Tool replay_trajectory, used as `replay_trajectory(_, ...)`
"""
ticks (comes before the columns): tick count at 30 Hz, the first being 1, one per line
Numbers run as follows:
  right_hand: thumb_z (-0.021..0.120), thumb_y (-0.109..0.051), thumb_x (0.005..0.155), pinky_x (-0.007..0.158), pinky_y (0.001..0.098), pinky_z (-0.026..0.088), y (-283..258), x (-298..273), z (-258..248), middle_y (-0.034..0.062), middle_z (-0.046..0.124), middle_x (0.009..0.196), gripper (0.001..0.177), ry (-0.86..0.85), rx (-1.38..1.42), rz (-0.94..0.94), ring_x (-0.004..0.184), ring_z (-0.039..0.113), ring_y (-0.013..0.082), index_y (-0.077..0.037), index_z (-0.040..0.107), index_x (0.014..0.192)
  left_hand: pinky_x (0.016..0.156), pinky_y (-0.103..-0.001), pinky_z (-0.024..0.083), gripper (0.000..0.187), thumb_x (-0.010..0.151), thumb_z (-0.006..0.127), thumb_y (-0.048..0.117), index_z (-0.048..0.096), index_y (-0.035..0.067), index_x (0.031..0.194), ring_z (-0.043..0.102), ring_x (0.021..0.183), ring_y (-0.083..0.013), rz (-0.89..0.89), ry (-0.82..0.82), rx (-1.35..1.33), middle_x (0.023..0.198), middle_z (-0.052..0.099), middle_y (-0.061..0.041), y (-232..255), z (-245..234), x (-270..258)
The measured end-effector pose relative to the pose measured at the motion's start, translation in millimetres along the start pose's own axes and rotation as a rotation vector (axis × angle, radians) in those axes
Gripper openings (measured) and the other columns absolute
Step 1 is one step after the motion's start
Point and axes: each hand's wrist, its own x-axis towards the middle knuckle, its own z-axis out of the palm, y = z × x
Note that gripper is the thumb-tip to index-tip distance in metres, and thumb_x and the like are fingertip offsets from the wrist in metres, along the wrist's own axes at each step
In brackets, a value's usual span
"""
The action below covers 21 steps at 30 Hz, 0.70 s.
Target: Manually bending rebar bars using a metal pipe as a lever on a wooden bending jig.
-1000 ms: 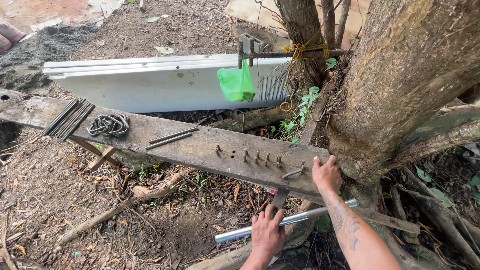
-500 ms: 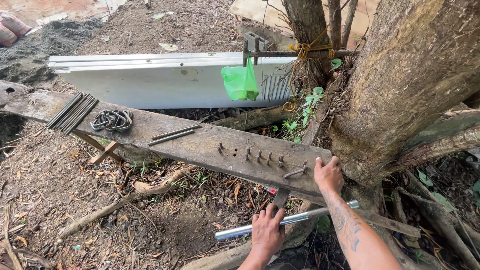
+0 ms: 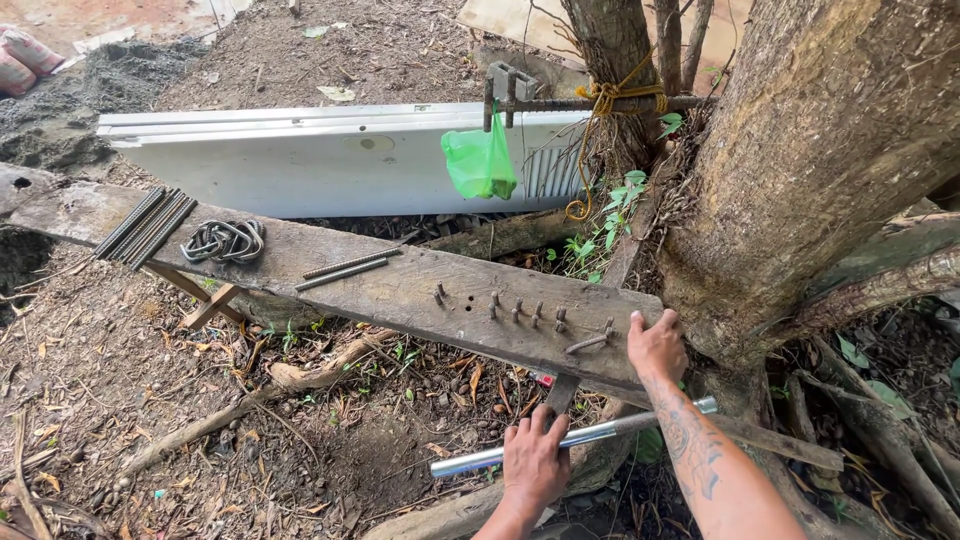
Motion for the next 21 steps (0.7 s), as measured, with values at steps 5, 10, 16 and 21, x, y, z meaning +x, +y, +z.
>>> replay_trajectory(5,0.047,-0.055,0.102,0.074,0.0487,0.06,1,1,1,0.0245,0.054,0.135,0.073,-0.001,0.006,-0.01,0.097,0.068,0.0367,-0.001,0.032,0.15,0.083,-0.043,0.039,0.046,0.083,0.069,0.013,0.061,0.014,0.128,0.057,0.1,-0.0293,-0.012,-0.017,-0.001,0.127,0.054,-0.014,1,-1,0)
replay_trajectory(10,0.047,-0.054,0.102,0.064,0.0452,0.06,-4,-2,-4,0.0236,0.056,0.13,0.068,-0.014,-0.002,0.01,0.088,0.069,0.0344,-0.002,0.035,0.144,0.084,-0.043,0.04,0.045,0.085,0.071,0.015,0.061,0.012,0.129,0.057,0.101,-0.0296,-0.002,0.003,-0.019,0.127,0.054,-0.014,-2,4,0)
replay_trajectory(16,0.048,-0.055,0.103,0.061,0.0425,0.058,6,8,8,0.0221,0.059,0.125,0.067,-0.007,-0.034,-0.005,0.085,0.067,0.0316,-0.002,0.037,0.143,0.085,-0.044,0.04,0.046,0.085,0.07,0.015,0.061,0.012,0.13,0.057,0.102,-0.0296,-0.008,-0.01,-0.016,0.128,0.054,-0.014,0,-1,1)
replay_trajectory(21,0.048,-0.054,0.102,0.058,0.042,0.059,4,5,4,0.0226,0.057,0.126,0.067,-0.004,-0.01,-0.007,0.083,0.067,0.0313,-0.001,0.037,0.142,0.085,-0.044,0.04,0.046,0.086,0.07,0.015,0.061,0.013,0.131,0.057,0.101,-0.0294,-0.005,-0.007,-0.012,0.128,0.054,-0.015,-1,3,1)
